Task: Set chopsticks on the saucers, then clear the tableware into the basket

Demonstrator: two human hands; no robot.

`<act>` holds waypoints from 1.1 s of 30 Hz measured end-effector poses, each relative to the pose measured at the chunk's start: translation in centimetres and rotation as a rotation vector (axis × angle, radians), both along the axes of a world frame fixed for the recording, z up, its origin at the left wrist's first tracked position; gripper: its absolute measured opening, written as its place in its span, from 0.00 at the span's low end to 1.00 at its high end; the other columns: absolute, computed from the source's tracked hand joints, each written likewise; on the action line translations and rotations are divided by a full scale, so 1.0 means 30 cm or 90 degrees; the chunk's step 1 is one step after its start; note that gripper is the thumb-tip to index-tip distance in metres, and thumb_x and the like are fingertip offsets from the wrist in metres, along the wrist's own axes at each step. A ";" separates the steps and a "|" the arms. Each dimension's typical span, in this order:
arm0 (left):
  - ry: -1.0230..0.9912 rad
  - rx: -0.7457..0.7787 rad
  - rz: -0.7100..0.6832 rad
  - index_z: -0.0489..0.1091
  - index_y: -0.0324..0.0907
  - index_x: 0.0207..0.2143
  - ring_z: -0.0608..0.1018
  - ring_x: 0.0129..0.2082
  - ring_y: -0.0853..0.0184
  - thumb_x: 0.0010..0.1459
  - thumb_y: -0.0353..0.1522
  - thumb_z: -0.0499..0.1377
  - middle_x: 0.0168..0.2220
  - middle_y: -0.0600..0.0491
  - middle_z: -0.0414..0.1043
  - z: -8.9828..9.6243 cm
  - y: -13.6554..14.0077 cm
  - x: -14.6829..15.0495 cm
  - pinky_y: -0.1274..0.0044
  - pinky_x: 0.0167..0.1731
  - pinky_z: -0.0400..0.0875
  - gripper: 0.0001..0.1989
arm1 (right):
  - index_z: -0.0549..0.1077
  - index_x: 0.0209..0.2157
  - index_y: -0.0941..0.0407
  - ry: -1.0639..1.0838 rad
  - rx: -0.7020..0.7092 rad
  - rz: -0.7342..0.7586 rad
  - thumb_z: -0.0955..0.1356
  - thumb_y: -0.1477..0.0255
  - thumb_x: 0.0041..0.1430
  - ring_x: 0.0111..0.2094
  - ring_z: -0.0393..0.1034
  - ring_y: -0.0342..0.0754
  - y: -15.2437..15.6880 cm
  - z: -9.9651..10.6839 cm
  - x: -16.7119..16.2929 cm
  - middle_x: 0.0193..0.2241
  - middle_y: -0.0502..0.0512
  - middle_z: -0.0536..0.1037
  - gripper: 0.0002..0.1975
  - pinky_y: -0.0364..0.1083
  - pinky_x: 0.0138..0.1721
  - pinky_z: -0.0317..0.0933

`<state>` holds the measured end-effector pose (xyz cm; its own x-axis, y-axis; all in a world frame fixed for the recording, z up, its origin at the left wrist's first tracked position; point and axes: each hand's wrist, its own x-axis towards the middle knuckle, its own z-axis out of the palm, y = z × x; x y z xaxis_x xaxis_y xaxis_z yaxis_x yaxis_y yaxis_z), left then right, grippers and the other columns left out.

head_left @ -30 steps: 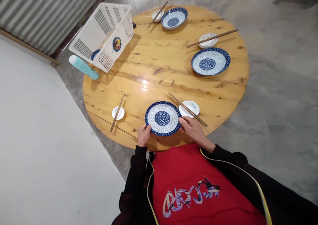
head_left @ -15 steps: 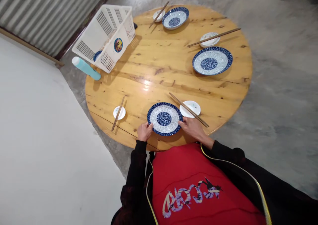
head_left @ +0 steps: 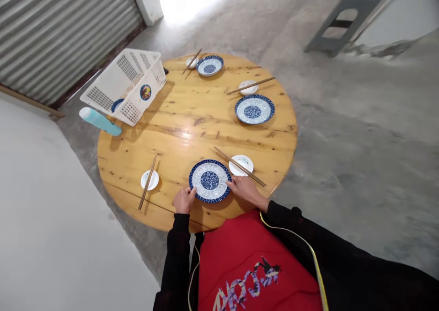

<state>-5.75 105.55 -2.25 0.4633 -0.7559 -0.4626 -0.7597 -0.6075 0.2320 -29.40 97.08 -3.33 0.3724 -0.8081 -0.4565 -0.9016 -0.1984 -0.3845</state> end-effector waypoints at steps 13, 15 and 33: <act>0.108 -0.200 0.064 0.56 0.46 0.23 0.72 0.31 0.64 0.65 0.33 0.54 0.26 0.52 0.70 -0.054 -0.019 -0.001 0.77 0.34 0.60 0.16 | 0.67 0.28 0.54 -0.378 0.236 -0.284 0.62 0.75 0.64 0.20 0.73 0.47 0.058 -0.027 0.048 0.17 0.51 0.75 0.09 0.41 0.23 0.63; 0.135 -0.222 0.050 0.56 0.46 0.23 0.71 0.30 0.64 0.64 0.34 0.54 0.25 0.53 0.68 -0.036 0.001 0.010 0.76 0.33 0.60 0.15 | 0.66 0.26 0.54 -0.408 0.224 -0.285 0.63 0.74 0.62 0.17 0.70 0.46 0.093 -0.016 0.038 0.16 0.50 0.75 0.10 0.40 0.20 0.61; 0.077 -0.384 0.114 0.55 0.47 0.23 0.63 0.24 0.66 0.63 0.43 0.52 0.21 0.56 0.60 0.229 0.048 -0.597 0.73 0.30 0.56 0.17 | 0.63 0.23 0.51 -0.527 0.128 -0.183 0.62 0.66 0.58 0.18 0.71 0.48 0.003 0.182 -0.558 0.15 0.49 0.72 0.10 0.44 0.23 0.60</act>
<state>-23.65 107.00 4.62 0.5771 -0.8158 -0.0368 -0.6058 -0.4578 0.6507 -46.12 97.18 2.12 0.4408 -0.8548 -0.2740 -0.3247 0.1327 -0.9365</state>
